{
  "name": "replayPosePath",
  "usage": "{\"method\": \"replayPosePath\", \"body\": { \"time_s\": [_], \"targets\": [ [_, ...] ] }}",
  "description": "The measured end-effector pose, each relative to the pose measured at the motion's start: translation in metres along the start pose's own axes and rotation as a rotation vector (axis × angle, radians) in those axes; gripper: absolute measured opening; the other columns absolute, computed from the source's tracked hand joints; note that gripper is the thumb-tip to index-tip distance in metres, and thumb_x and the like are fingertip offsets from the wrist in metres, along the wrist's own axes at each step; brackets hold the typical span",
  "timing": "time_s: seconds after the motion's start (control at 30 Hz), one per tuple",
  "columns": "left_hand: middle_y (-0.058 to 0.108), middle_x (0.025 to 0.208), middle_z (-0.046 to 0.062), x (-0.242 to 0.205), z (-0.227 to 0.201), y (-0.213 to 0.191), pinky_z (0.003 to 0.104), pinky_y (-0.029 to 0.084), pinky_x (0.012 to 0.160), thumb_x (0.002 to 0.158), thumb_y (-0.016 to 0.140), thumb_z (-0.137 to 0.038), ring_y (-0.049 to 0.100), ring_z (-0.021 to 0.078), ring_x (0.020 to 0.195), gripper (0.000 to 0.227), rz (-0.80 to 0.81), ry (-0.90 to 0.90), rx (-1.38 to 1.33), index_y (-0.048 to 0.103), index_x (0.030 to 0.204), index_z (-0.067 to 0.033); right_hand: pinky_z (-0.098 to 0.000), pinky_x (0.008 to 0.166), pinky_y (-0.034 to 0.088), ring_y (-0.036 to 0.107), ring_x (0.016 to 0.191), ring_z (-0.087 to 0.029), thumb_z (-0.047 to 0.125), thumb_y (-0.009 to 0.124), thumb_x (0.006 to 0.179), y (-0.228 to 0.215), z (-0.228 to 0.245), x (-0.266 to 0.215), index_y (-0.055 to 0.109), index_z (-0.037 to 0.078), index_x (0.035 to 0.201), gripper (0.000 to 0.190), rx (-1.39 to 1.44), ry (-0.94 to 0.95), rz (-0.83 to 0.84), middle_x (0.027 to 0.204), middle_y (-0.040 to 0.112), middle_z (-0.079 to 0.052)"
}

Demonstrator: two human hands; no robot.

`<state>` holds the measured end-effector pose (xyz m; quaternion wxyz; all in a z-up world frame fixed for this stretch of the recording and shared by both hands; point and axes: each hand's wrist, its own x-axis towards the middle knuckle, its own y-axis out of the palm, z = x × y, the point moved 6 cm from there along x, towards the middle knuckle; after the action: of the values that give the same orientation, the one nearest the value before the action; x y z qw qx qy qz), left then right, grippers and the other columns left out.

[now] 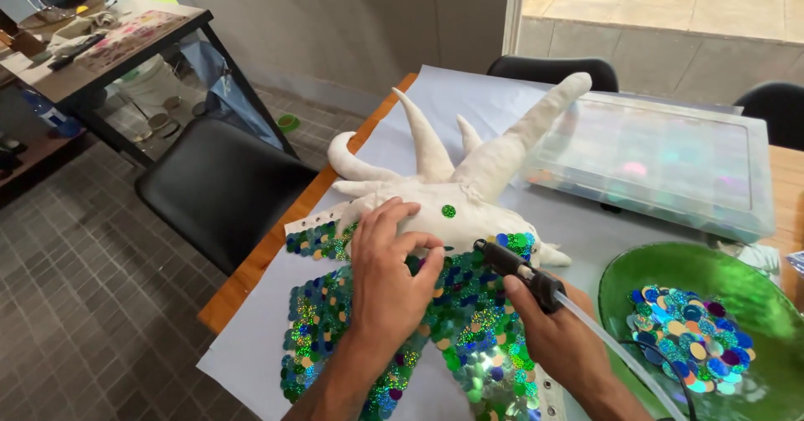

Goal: Decorating a white fabric horn structure by gluing green and blue sequins using a hot glue gun

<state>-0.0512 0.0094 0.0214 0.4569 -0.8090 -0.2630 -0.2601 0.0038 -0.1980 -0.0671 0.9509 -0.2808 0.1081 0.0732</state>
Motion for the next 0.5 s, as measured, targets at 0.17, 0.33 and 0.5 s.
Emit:
{"method": "replayPosePath", "body": {
  "time_s": [0.17, 0.33, 0.5],
  "targets": [
    [0.066, 0.132, 0.009, 0.001, -0.001, 0.007, 0.055, 0.025, 0.121, 0.081, 0.075, -0.015, 0.051, 0.0302, 0.137, 0.004, 0.034, -0.019, -0.011, 0.078, 0.078, -0.0145, -0.0389, 0.044, 0.036, 0.047, 0.044, -0.023, 0.04, 0.067, 0.096, -0.002, 0.002, -0.004, 0.076, 0.003, 0.088, 0.039, 0.119, 0.033, 0.071, 0.052, 0.055, -0.012],
    [0.066, 0.134, 0.008, 0.0, 0.0, 0.018, 0.052, 0.024, 0.122, 0.078, 0.078, -0.015, 0.049, 0.0287, 0.139, 0.002, 0.048, -0.018, -0.007, 0.079, 0.078, -0.016, -0.0369, 0.056, 0.035, 0.047, 0.058, -0.02, 0.041, 0.069, 0.094, 0.004, -0.001, 0.001, 0.08, 0.006, 0.083, 0.038, 0.04, -0.031, 0.055, 0.064, 0.063, -0.009],
    [0.066, 0.132, 0.008, 0.001, 0.0, 0.016, 0.051, 0.025, 0.121, 0.079, 0.077, -0.014, 0.051, 0.0286, 0.137, 0.002, 0.039, -0.036, 0.002, 0.079, 0.079, -0.0154, -0.0365, 0.052, 0.036, 0.05, 0.056, -0.019, 0.045, 0.063, 0.096, 0.011, -0.006, 0.007, 0.078, 0.008, 0.087, 0.041, 0.014, -0.03, 0.082, 0.065, 0.065, -0.008]
  ]
}}
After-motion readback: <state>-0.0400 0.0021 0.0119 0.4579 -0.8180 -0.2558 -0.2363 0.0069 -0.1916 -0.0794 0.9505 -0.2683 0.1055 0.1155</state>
